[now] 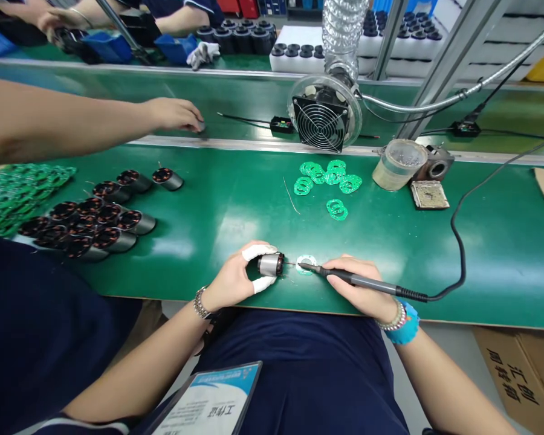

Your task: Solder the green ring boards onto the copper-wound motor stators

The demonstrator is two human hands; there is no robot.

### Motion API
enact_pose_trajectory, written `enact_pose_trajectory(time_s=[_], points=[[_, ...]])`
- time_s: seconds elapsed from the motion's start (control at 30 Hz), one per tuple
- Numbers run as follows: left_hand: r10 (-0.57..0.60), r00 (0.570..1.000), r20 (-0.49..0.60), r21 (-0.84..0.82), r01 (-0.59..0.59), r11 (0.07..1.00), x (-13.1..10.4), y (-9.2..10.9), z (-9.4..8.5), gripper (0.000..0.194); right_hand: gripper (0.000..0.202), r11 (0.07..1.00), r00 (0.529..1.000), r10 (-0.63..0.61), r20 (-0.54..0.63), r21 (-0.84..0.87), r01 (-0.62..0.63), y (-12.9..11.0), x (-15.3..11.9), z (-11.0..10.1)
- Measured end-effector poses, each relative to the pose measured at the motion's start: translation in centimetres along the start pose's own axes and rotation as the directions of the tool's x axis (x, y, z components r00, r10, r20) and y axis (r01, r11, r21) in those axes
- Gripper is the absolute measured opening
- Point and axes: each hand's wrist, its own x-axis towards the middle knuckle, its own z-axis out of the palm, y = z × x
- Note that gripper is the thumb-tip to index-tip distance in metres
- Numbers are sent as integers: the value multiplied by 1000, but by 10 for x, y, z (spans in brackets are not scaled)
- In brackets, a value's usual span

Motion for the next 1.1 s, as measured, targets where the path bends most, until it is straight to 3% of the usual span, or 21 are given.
enact_pose_trajectory(time_s=[0.53,0.9,1.1], points=[[5,1000,-21,-9,-5,1000,1,-1,2,43,15,1000,1000,13,9,9,-13,0,0,0],[9,1000,-6,-16,-9,1000,0,0,2,41,14,994,994,-111,23,3,111,-4,3,2],[-2,1000,-4,-12,2,1000,0,-1,2,41,15,995,996,-92,-15,31,93,-1,1,-1]])
